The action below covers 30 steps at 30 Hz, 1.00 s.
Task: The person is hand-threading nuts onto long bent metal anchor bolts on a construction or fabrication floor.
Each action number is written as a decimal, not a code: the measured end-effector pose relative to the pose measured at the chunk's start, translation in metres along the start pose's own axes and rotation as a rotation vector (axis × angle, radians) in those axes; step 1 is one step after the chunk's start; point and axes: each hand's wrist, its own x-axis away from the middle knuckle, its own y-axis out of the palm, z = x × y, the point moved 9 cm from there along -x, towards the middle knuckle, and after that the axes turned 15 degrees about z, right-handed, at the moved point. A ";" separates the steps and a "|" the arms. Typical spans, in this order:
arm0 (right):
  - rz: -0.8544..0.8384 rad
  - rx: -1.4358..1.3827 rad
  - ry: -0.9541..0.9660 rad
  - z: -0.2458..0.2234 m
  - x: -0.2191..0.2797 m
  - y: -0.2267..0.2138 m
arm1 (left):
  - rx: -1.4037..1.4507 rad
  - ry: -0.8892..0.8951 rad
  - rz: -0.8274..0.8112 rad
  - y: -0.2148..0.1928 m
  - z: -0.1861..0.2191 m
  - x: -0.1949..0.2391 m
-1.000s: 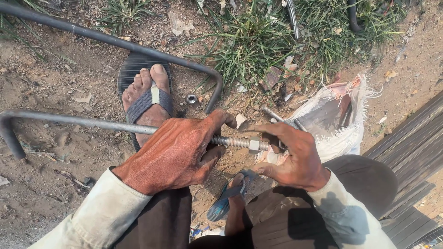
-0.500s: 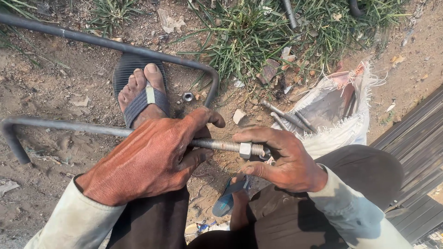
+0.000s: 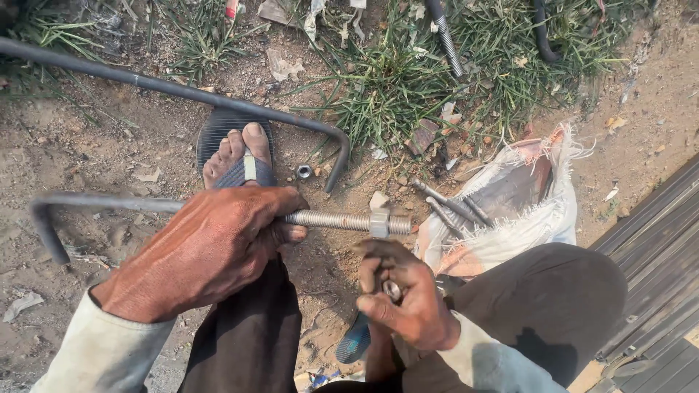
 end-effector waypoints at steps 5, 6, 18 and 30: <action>-0.062 -0.107 -0.064 -0.073 -0.028 0.020 | 0.030 0.012 -0.066 0.016 0.001 0.005; -0.119 -0.095 -0.042 -0.067 -0.022 0.026 | 0.034 0.005 -0.036 0.013 0.000 0.005; -0.086 -0.368 0.000 -0.076 -0.025 0.038 | 0.006 0.030 -0.038 0.016 -0.014 0.006; 0.015 -0.424 0.043 -0.086 -0.040 0.038 | -0.078 -0.316 -0.219 0.015 -0.025 -0.001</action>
